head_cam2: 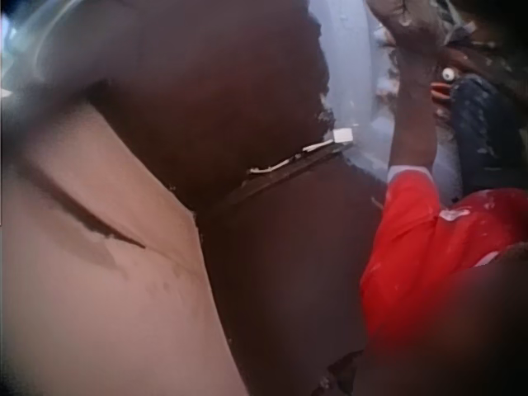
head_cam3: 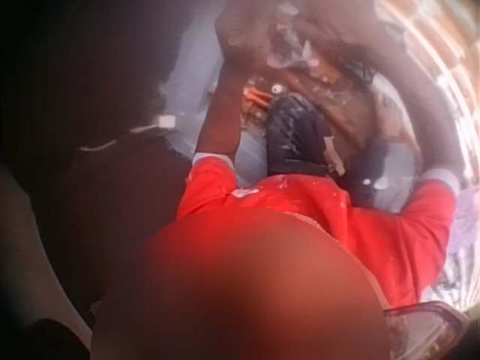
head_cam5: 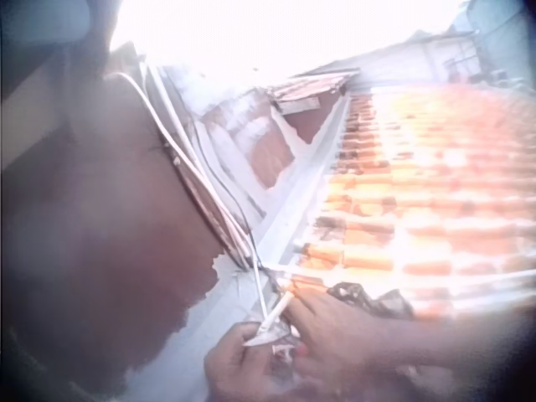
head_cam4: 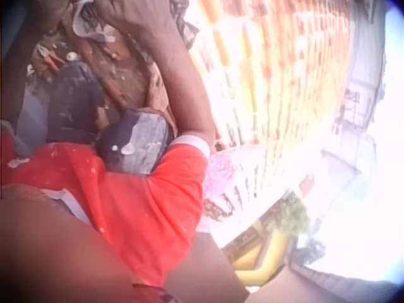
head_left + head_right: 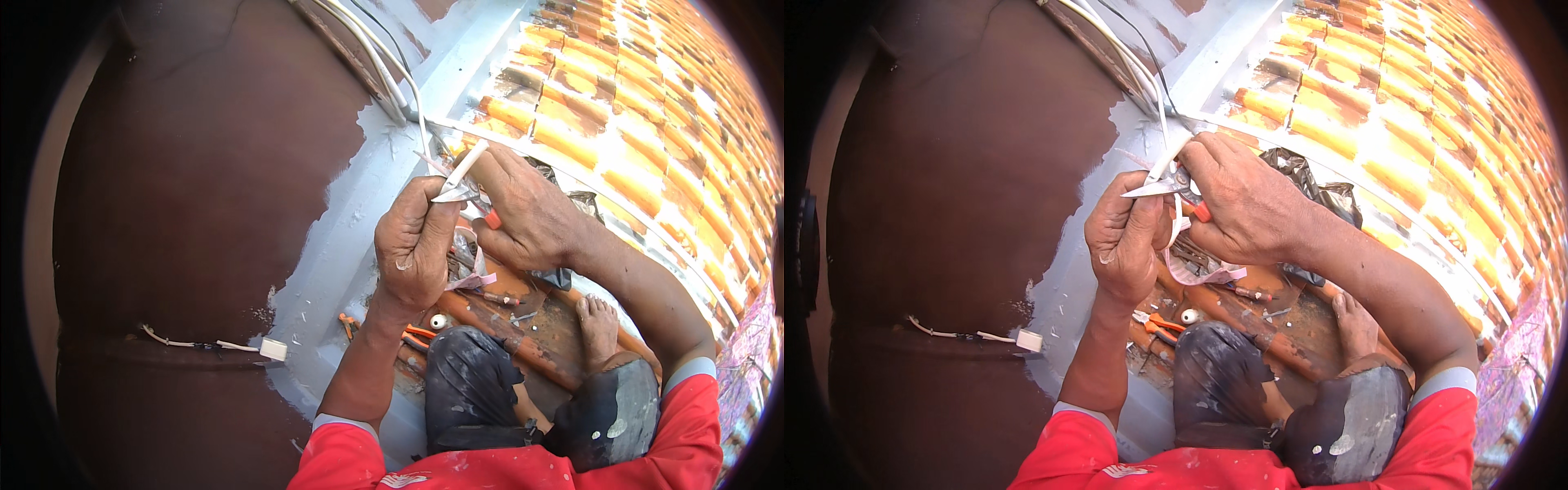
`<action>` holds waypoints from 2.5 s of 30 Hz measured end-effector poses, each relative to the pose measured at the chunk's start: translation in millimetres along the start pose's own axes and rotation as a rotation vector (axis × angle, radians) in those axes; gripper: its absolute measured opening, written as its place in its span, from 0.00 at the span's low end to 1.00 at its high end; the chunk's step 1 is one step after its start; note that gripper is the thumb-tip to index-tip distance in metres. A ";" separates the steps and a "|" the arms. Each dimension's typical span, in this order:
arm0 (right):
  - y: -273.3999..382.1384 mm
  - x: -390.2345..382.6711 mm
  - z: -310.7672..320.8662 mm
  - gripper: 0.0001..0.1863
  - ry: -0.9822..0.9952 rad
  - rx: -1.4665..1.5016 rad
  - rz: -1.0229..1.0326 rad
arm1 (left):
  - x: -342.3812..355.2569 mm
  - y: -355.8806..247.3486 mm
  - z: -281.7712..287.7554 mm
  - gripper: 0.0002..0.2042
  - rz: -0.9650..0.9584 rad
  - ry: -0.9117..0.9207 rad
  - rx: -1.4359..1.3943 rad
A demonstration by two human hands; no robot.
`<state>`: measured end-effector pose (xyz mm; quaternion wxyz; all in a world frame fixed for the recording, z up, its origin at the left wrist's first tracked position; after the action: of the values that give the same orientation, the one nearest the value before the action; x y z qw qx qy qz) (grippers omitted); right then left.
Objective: The person strips and connects wires to a white electrical outlet using a screwdriver and pliers. They secure the wires into the terminal screws and tighten them, then place the outlet into a wall box.
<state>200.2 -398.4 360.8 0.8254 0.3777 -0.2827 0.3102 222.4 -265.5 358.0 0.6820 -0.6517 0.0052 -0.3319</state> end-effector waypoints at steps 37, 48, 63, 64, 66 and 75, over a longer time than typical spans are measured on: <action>8.8 -7.8 -5.3 0.19 0.226 0.078 -0.268 | -3.1 8.5 6.3 0.10 0.110 0.008 -0.154; -12.7 -4.7 -26.8 0.19 0.387 0.625 -0.133 | -5.0 11.9 -5.2 0.14 0.254 0.197 -0.555; -21.3 -31.5 -39.0 0.18 0.484 1.104 -0.436 | -3.2 20.4 -18.5 0.15 0.255 0.330 -0.713; -23.8 -32.5 -37.8 0.19 0.473 1.079 -0.442 | -3.0 19.3 -18.9 0.16 0.243 0.334 -0.706; -26.0 -29.7 -27.6 0.22 0.427 0.878 -0.354 | -2.7 21.1 -20.0 0.17 0.279 0.335 -0.676; -58.7 -75.7 1.5 0.36 0.440 0.111 -0.487 | -7.5 64.6 -51.1 0.15 0.659 0.379 -0.407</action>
<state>193.4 -452.9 282.3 0.8946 0.4026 0.0184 0.1930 222.8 -311.8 289.5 0.5960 -0.6639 0.4038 -0.2024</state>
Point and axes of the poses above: each hand's wrist, its own x-axis towards the middle knuckle, its own z-axis out of the back of the hand, y = z × x, the point moved 10 cm from there along x, towards the middle knuckle, and after that the axes turned 1 degree about z, right-handed, at the moved point
